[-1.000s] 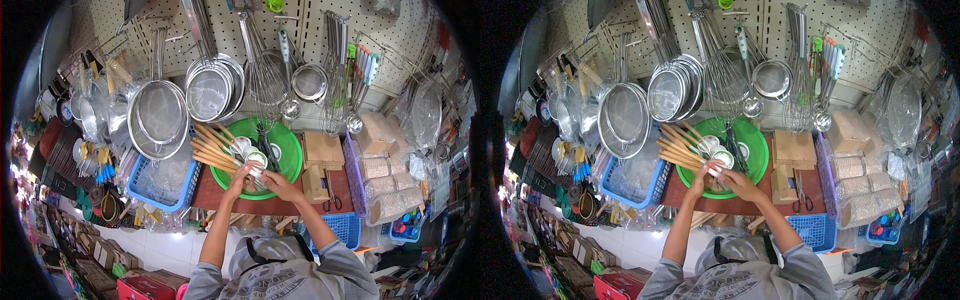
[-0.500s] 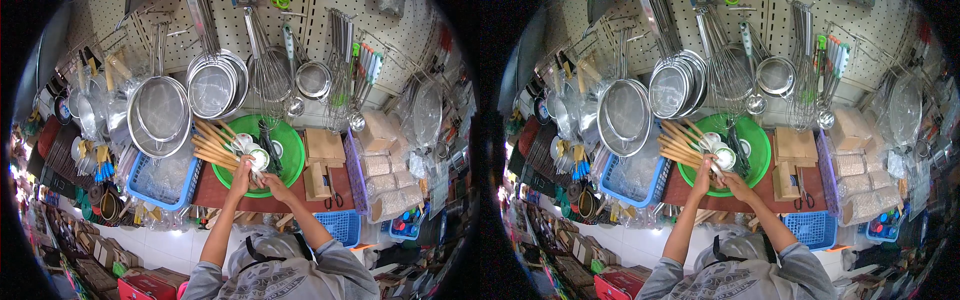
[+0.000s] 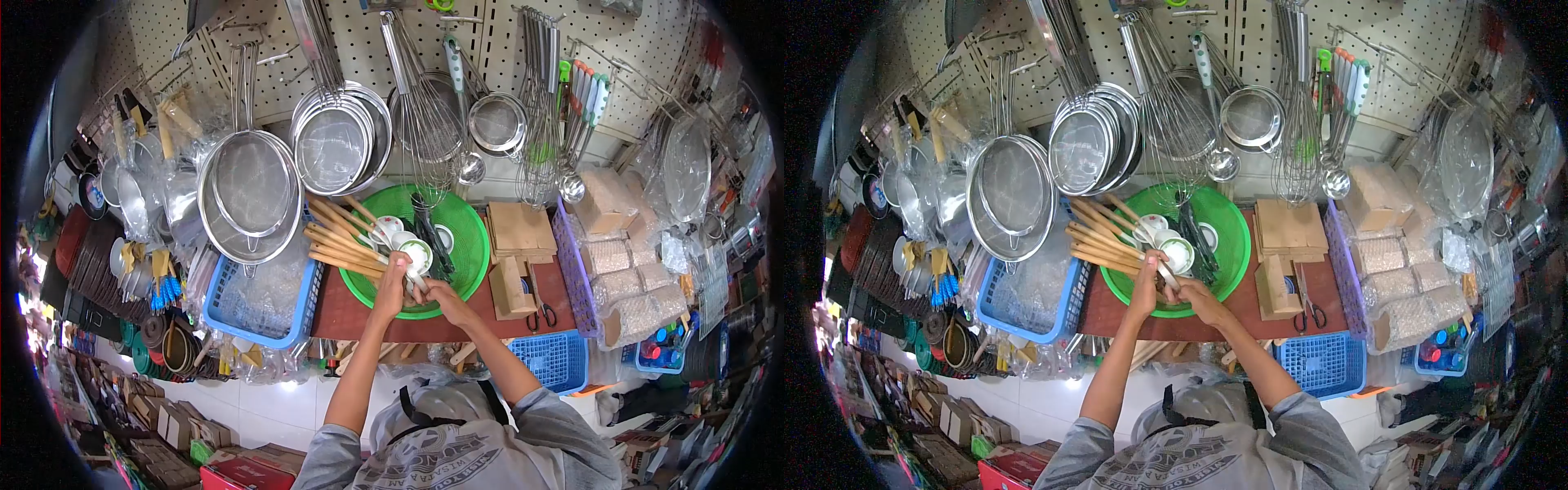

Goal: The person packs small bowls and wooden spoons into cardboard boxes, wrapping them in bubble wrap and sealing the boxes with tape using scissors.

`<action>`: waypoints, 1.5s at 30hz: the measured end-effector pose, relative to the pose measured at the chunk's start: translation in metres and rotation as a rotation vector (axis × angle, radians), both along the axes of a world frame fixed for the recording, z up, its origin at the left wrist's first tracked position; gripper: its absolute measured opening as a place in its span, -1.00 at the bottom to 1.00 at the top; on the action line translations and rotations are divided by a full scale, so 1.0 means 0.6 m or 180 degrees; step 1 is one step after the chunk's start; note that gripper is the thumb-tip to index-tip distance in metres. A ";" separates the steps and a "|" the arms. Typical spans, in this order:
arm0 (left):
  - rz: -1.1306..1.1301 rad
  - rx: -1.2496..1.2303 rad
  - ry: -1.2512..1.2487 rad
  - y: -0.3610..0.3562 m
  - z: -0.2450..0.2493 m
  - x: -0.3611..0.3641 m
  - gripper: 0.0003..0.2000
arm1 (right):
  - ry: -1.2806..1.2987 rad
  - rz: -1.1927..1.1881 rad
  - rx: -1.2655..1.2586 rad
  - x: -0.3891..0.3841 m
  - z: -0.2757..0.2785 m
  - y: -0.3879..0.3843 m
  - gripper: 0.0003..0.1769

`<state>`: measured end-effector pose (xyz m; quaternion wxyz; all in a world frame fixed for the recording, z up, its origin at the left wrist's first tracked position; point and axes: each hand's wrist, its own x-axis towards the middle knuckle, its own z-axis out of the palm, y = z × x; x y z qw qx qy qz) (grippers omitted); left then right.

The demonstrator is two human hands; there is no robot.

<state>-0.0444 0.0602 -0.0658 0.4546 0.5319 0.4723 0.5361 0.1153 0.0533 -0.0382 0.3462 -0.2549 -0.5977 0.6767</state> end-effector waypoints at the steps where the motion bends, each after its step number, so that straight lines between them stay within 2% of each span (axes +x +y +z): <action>1: 0.0001 -0.0003 0.0042 -0.001 0.002 0.000 -0.60 | -0.0003 -0.0019 -0.0006 0.000 0.005 -0.001 -0.79; 5: 0.0014 -0.0013 0.0207 -0.002 0.006 -0.002 -0.61 | -0.0147 -0.0094 0.0005 0.002 0.007 0.003 -0.75; 11: 0.0014 0.0345 0.0535 0.020 -0.044 -0.011 -0.59 | -0.0132 -0.0185 0.0087 0.001 -0.001 0.001 -0.74; 15: 0.0091 0.0377 0.0509 0.012 -0.025 -0.007 -0.59 | 0.0039 -0.0193 0.0148 0.001 -0.010 0.000 -0.76; 19: 0.0322 0.0757 0.0784 0.009 -0.006 0.000 -0.58 | 0.0035 -0.0174 0.0026 0.001 -0.012 0.002 -0.77; 24: 0.0122 0.0309 0.0396 0.009 -0.017 -0.001 -0.59 | -0.0019 -0.0201 0.0029 0.001 -0.011 0.002 -0.79; 28: 0.0277 0.0600 0.0747 0.011 -0.012 -0.003 -0.59 | -0.0026 -0.0221 0.0015 0.000 -0.008 0.001 -0.81; 32: 0.0150 0.0229 0.0470 0.011 -0.021 -0.003 -0.60 | -0.0060 -0.0185 0.0069 0.002 -0.023 0.006 -0.82; 34: 0.0286 0.0367 0.0636 0.005 -0.002 0.001 -0.60 | -0.0070 -0.0192 0.0048 0.003 -0.022 0.007 -0.80; 37: 0.0034 0.0034 0.0241 0.005 -0.003 -0.003 -0.67 | -0.0085 -0.0217 -0.0039 0.003 -0.025 0.006 -0.73; 40: 0.0256 0.0349 0.0638 -0.001 0.014 0.001 -0.67 | -0.0105 -0.0217 -0.0046 0.003 -0.031 0.010 -0.68; 45: 0.0272 0.0398 0.0702 -0.003 0.015 0.001 -0.66 | -0.0119 -0.0238 -0.0006 0.003 -0.028 0.010 -0.73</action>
